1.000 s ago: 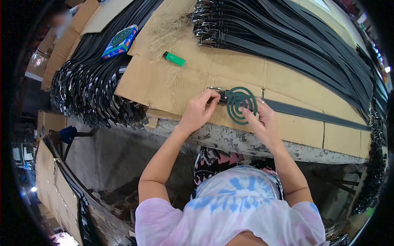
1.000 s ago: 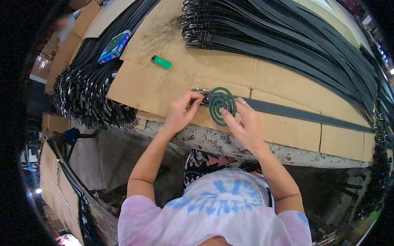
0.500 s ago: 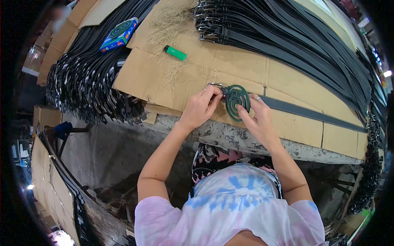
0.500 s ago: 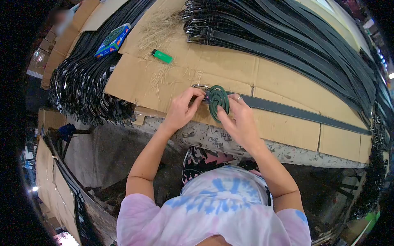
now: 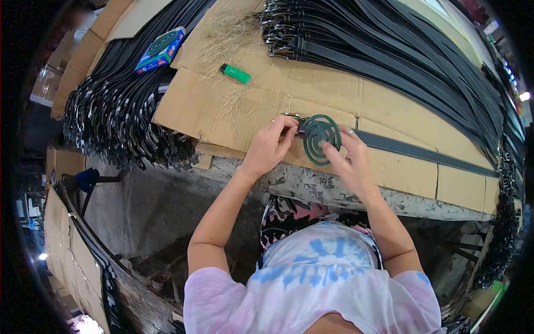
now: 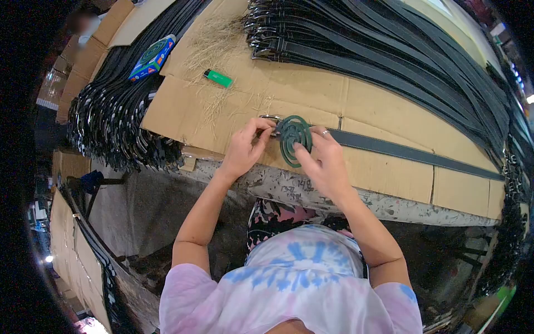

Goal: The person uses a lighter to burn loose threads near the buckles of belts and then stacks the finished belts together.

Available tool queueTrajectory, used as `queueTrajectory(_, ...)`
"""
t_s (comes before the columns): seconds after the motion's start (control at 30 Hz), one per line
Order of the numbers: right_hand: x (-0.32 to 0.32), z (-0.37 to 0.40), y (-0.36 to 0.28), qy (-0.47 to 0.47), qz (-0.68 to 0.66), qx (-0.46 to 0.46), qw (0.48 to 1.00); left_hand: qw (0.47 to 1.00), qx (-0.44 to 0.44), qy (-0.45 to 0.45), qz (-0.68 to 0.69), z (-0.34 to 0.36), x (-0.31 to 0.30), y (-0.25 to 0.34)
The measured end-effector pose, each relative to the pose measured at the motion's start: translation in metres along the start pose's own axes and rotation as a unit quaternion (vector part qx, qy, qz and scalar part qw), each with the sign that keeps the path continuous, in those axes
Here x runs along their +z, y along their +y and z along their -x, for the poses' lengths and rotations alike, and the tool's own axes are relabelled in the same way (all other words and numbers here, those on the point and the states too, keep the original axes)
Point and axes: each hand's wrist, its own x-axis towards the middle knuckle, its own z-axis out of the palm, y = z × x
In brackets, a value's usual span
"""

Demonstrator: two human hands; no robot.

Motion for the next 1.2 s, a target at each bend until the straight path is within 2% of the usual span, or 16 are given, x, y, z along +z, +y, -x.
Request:
queueTrajectory(0.03, -0.003, 0.001, 0.006, 0.036, 0.001, 0.002, 0.999, 1.000, 0.004, -0.002, 0.000, -0.002, 0.001, 0.000)
queueTrajectory(0.1, -0.009, 0.005, 0.017, 0.078, 0.005, 0.004, 0.997, 0.997, 0.001, 0.070, -0.028, -0.006, 0.002, 0.002)
queueTrajectory(0.13, -0.012, 0.006, 0.022, 0.125, -0.106, 0.063, 0.984, 0.997, 0.005, 0.067, -0.027, -0.011, 0.000, 0.004)
queueTrajectory(0.17, -0.015, 0.007, 0.024, 0.168, -0.216, 0.120, 0.954, 0.992, 0.045, 0.051, -0.108, -0.019, -0.003, 0.009)
queueTrajectory(0.2, -0.018, 0.008, 0.023, 0.185, -0.245, 0.126, 0.944, 0.978, 0.085, 0.035, -0.188, -0.024, -0.005, 0.013)
queueTrajectory(0.3, -0.023, 0.013, 0.040, 0.207, -0.270, 0.160, 0.927, 0.974, 0.050, -0.015, -0.221, -0.035, 0.005, 0.026)
queueTrajectory(0.43, -0.017, 0.021, 0.059, 0.233, -0.282, 0.125, 0.922, 0.976, 0.023, -0.070, -0.207, -0.055, 0.015, 0.006)
queueTrajectory(0.5, -0.017, 0.021, 0.059, 0.236, -0.288, 0.125, 0.920, 0.974, -0.069, -0.143, -0.161, -0.068, 0.017, 0.005)
queueTrajectory(0.6, -0.017, 0.020, 0.057, 0.233, -0.314, 0.130, 0.911, 0.966, -0.079, -0.188, -0.161, -0.078, 0.020, 0.008)
queueTrajectory(0.73, -0.016, 0.021, 0.057, 0.232, -0.332, 0.126, 0.905, 0.964, -0.075, -0.195, -0.163, -0.083, 0.025, 0.005)
queueTrajectory(0.83, -0.017, 0.022, 0.056, 0.226, -0.323, 0.112, 0.912, 0.968, -0.059, -0.164, -0.178, -0.079, 0.028, 0.004)
queueTrajectory(0.9, -0.016, 0.023, 0.055, 0.220, -0.308, 0.104, 0.920, 0.976, -0.017, -0.105, -0.191, -0.070, 0.027, 0.006)
queueTrajectory(0.97, -0.013, 0.021, 0.050, 0.203, -0.311, 0.058, 0.927, 0.981, -0.007, -0.078, -0.180, -0.061, 0.027, 0.011)
queueTrajectory(1.2, -0.012, 0.009, 0.043, 0.154, -0.245, 0.083, 0.954, 0.994, -0.011, 0.016, -0.109, -0.045, 0.032, 0.011)
